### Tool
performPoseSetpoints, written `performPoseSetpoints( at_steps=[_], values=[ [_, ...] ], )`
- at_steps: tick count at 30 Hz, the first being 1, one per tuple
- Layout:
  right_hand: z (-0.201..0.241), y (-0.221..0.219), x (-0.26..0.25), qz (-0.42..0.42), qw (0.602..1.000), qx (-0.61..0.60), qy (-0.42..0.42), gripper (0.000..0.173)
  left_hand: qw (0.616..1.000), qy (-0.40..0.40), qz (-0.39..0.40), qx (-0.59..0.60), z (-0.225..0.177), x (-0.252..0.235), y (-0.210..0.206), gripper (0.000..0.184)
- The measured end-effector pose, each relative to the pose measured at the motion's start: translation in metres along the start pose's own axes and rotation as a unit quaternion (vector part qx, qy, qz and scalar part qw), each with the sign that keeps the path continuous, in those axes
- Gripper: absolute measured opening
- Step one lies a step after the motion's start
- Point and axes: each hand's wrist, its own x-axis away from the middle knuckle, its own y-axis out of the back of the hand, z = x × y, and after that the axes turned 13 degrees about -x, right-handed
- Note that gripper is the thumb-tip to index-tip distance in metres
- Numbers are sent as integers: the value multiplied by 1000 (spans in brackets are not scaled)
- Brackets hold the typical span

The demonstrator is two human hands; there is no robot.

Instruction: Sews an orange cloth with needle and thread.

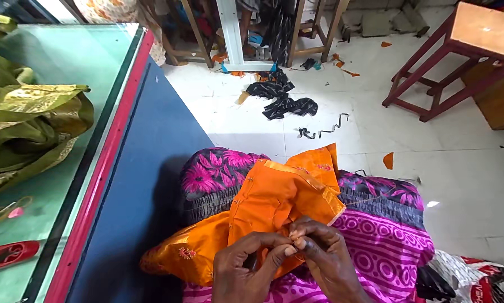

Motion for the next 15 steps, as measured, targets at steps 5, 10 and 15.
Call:
performPoseSetpoints(
  at_steps=[5, 10, 15],
  values=[
    [0, 1, 0, 3, 1000, 6, -1, 14, 1000, 0, 3, -2, -1, 0, 1, 12],
    [-1, 3, 1, 9, 1000, 1, -4, 14, 1000, 3, 11, 0, -1, 0, 1, 12],
    [-1, 4, 1, 14, 1000, -14, -15, 14, 999, 25, 30, 20, -2, 1, 2, 12]
  ],
)
